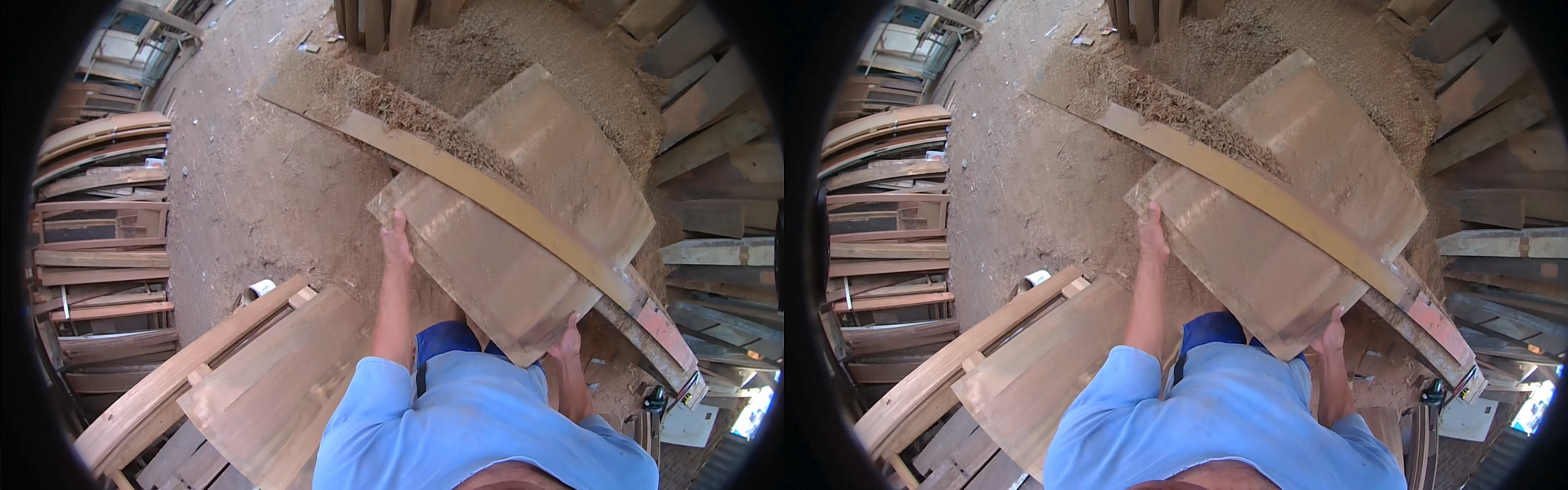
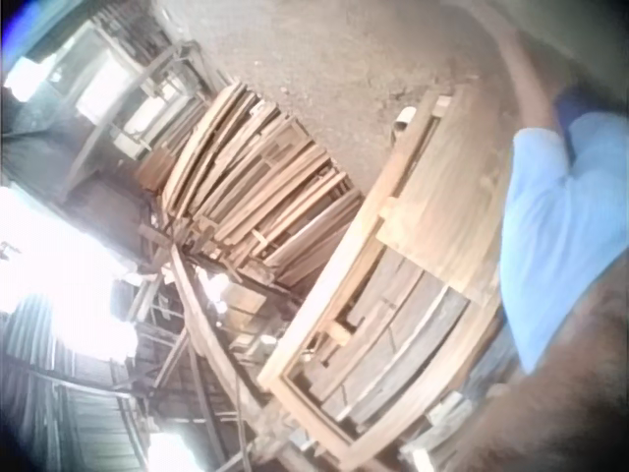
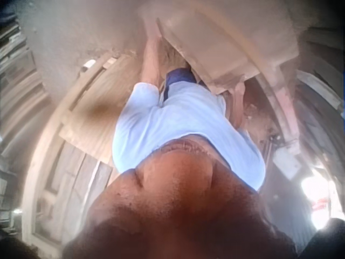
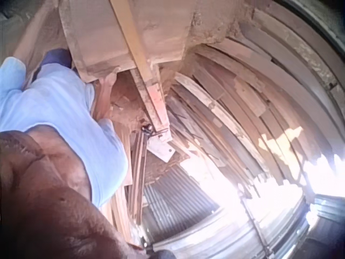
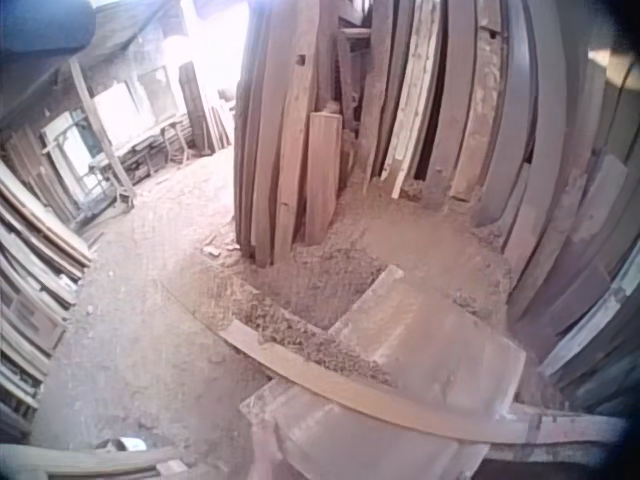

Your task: The person uses a belt sander to smooth wood panels, then moves and stacks several rectangular wood blocks by hand in a workshop.

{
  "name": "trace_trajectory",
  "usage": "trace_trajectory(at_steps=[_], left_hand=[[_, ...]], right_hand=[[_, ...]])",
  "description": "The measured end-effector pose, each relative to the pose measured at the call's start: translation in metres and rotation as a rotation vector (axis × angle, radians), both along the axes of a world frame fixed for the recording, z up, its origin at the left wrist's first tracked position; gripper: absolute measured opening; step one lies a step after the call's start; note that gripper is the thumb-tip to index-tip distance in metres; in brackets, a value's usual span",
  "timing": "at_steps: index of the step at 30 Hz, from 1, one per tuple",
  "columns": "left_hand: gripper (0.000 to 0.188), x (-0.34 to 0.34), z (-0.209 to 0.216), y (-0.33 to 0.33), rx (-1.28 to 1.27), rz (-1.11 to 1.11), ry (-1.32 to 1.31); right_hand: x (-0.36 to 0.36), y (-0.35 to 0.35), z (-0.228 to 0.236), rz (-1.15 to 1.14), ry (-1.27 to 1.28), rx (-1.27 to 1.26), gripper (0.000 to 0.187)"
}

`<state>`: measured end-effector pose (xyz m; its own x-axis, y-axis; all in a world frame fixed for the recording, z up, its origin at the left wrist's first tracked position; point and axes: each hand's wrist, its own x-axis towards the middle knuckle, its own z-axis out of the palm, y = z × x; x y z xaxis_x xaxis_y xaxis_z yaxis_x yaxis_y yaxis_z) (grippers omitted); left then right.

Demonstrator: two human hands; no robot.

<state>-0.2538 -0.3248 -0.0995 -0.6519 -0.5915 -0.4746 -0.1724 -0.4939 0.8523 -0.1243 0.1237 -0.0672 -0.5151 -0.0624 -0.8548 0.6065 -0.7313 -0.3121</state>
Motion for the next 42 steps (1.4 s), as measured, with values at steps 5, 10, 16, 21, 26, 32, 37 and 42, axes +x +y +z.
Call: trace_trajectory(at_steps=[5,10,16,21,26,32,37,42], left_hand=[[0.063,-0.046,0.006,-0.08,0.021,0.141,-0.085],[0.069,-0.067,-0.012,-0.152,-0.034,-0.021,0.123],[0.065,-0.093,0.023,-0.132,-1.69,0.199,-0.68],[0.047,-0.175,0.109,-0.126,-1.478,-0.759,-0.21],[0.037,-0.262,0.139,-0.097,-1.39,-1.505,-0.536],[0.075,-0.32,0.117,-0.13,-1.955,-0.912,-0.369],[0.068,-0.273,0.116,-0.13,-1.611,-0.382,-0.03],[0.075,-0.106,0.046,-0.106,-1.638,-0.53,-0.706]], right_hand=[[-0.064,-0.072,-0.006,0.079,0.134,-0.028,0.064],[-0.122,-0.105,-0.025,0.107,0.023,0.125,0.061],[-0.117,-0.094,-0.017,0.182,0.164,-0.001,0.065],[-0.105,-0.094,-0.048,0.183,0.14,0.287,0.067],[-0.1,-0.089,-0.057,0.195,0.212,0.382,0.069],[-0.096,-0.089,-0.072,0.164,0.161,0.519,0.068],[-0.097,-0.087,-0.061,0.192,0.159,0.462,0.069],[-0.101,-0.093,-0.057,0.196,0.174,0.446,0.068]])
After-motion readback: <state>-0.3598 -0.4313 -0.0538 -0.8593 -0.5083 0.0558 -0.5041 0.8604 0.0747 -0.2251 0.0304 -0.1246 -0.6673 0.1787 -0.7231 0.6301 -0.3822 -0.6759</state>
